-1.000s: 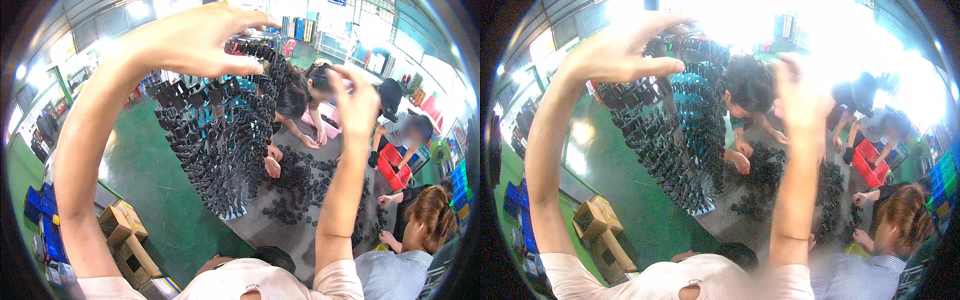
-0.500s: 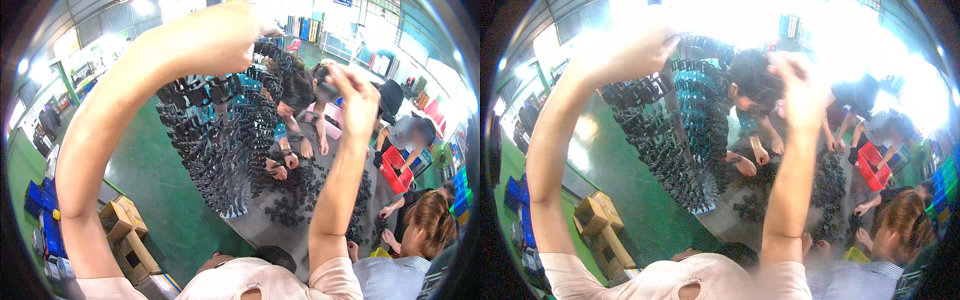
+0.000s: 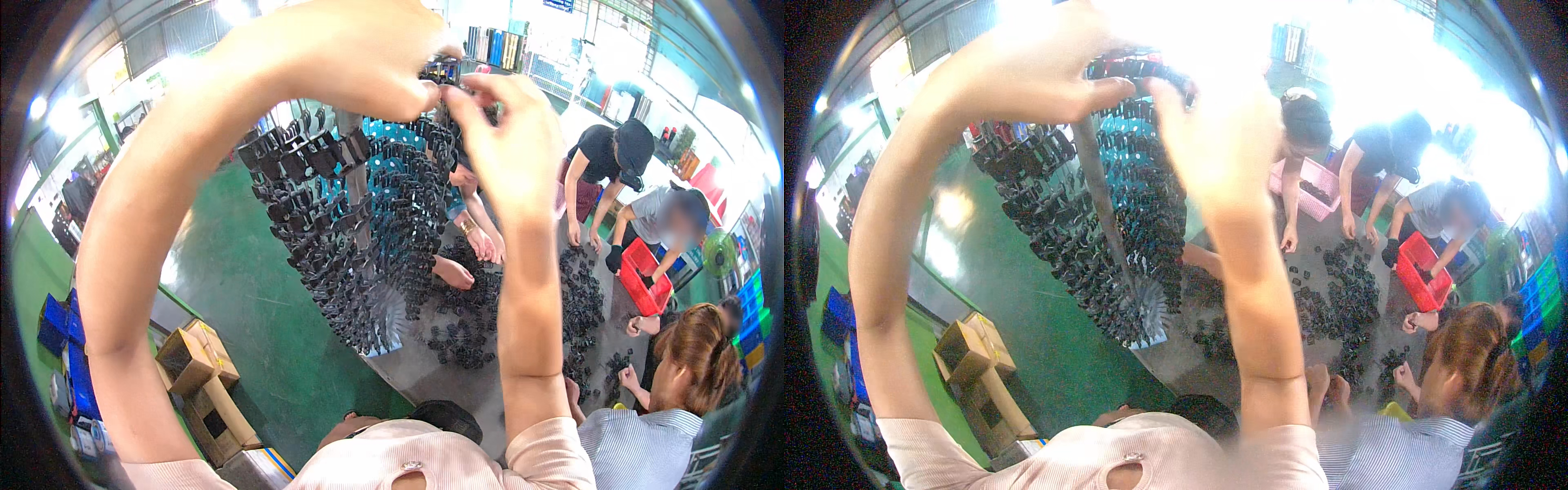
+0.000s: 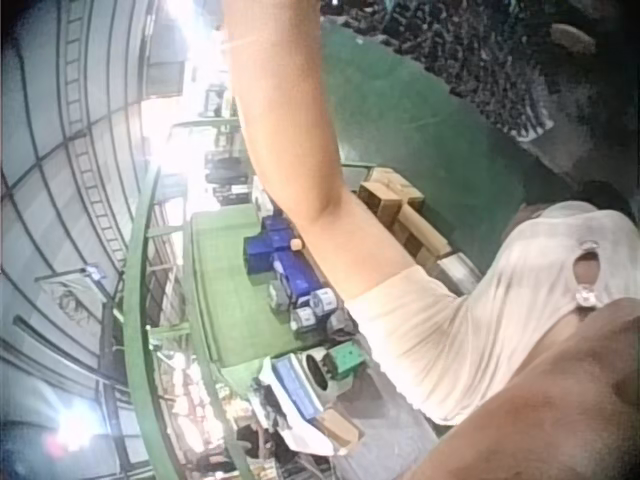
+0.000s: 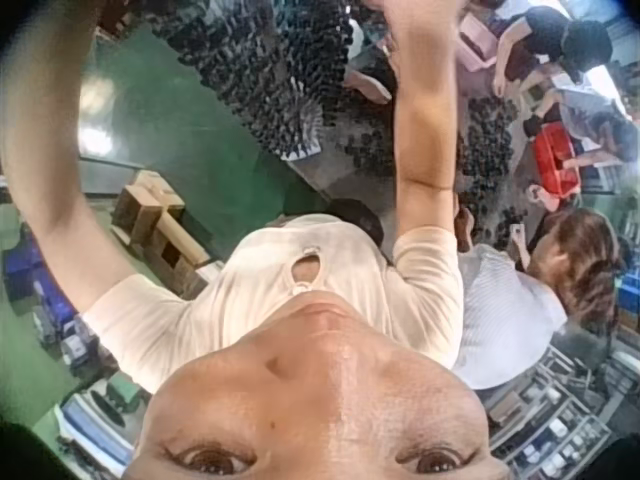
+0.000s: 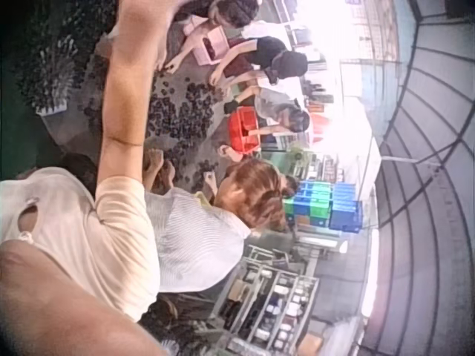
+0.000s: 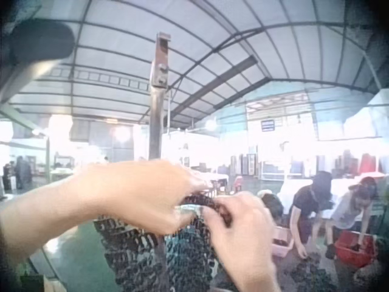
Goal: The person attaches small black plastic pieces onto a rotating metal stand with radial arms. They repeatedly pick up pieces from a table and clip them onto the stand, working alongside other people in a factory setting.
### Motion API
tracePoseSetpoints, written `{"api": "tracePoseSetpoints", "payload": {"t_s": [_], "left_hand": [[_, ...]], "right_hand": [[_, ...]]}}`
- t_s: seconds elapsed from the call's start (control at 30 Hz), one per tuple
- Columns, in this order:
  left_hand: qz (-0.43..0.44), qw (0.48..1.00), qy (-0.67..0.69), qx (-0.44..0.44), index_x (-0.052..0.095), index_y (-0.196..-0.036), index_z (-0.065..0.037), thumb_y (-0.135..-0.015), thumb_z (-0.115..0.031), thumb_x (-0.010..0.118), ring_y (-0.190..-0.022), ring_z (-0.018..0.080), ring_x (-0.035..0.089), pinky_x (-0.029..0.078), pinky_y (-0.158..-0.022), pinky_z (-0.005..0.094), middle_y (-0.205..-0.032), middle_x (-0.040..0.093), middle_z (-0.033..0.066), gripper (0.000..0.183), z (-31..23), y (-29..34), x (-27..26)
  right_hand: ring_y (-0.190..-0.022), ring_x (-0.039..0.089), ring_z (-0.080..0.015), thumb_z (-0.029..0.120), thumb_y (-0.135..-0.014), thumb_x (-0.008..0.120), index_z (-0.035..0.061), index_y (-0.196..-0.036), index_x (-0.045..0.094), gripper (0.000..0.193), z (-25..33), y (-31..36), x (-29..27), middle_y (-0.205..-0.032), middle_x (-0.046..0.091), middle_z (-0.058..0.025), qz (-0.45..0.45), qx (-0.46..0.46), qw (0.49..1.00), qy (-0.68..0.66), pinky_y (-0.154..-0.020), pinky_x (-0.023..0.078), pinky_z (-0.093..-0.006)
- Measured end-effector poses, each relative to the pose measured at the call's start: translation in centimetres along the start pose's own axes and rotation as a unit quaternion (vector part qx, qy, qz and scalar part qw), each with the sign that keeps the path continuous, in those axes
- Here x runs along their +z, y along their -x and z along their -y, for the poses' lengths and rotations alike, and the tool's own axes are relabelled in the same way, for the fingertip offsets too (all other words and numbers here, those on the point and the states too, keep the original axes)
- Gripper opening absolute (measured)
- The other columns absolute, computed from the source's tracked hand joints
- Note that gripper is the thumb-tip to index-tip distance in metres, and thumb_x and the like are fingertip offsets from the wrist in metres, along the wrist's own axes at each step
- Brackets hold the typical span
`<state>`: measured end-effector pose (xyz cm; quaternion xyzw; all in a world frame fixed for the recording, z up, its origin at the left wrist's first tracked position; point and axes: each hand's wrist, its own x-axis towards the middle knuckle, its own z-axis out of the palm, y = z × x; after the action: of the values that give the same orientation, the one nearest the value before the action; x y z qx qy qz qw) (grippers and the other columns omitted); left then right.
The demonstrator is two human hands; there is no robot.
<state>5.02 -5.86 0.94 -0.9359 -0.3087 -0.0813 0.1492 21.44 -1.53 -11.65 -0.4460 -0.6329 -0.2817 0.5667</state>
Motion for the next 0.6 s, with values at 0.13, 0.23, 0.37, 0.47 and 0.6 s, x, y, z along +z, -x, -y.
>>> {"api": "tracePoseSetpoints", "payload": {"t_s": [0.13,0.23,0.37,0.47,0.6], "left_hand": [[0.023,0.996,-0.039,-0.075,0.063,-0.102,0.002,-0.078,-0.009,0.054,-0.084,0.0398,0.064,0.052,-0.078,0.0439,-0.087,0.065,0.0260,0.028,-0.9,-0.7,0.5],[0.013,0.978,-0.137,-0.160,0.060,-0.117,-0.002,-0.084,-0.015,0.057,-0.089,0.0349,0.064,0.051,-0.082,0.0395,-0.096,0.065,0.0229,0.035,-0.7,-0.5,1.8],[-0.048,0.966,-0.128,-0.220,0.062,-0.118,-0.004,-0.089,-0.020,0.059,-0.088,0.0341,0.063,0.051,-0.082,0.0396,-0.096,0.066,0.0219,0.033,0.8,1.0,3.2],[-0.209,0.971,-0.105,-0.050,0.063,-0.115,-0.002,-0.089,-0.021,0.060,-0.088,0.0351,0.064,0.051,-0.080,0.0411,-0.096,0.067,0.0204,0.032,4.0,1.9,5.2],[-0.180,0.982,-0.044,0.042,0.063,-0.111,0.000,-0.084,-0.015,0.059,-0.086,0.0373,0.065,0.052,-0.078,0.0423,-0.094,0.067,0.0223,0.031,5.0,1.6,4.1]], "right_hand": [[-0.071,0.059,-0.0153,0.023,-0.084,0.070,0.0049,-0.088,0.072,0.019,1.3,0.1,1.8,-0.079,0.067,-0.0061,-0.050,0.036,0.996,-0.066,-0.072,0.046,-0.0284],[-0.066,0.057,-0.0100,0.016,-0.080,0.074,0.0040,-0.086,0.074,0.013,-0.2,-0.5,0.3,-0.076,0.069,-0.0029,0.021,0.139,0.970,-0.197,-0.067,0.045,-0.0247],[-0.068,0.057,-0.0077,0.017,-0.081,0.073,0.0020,-0.087,0.074,0.016,-5.6,0.3,-3.6,-0.073,0.068,-0.0014,0.050,0.273,0.943,-0.182,-0.066,0.045,-0.0245],[-0.072,0.062,-0.0125,0.022,-0.080,0.072,0.0015,-0.093,0.073,0.024,-16.6,0.0,-6.6,-0.075,0.068,-0.0042,0.121,0.251,0.959,0.052,-0.067,0.047,-0.0290],[-0.081,0.066,-0.0229,0.022,-0.078,0.072,0.0028,-0.104,0.070,0.032,-14.9,0.2,-7.6,-0.088,0.069,-0.0130,0.171,0.114,0.943,0.261,-0.074,0.049,-0.0355]]}}
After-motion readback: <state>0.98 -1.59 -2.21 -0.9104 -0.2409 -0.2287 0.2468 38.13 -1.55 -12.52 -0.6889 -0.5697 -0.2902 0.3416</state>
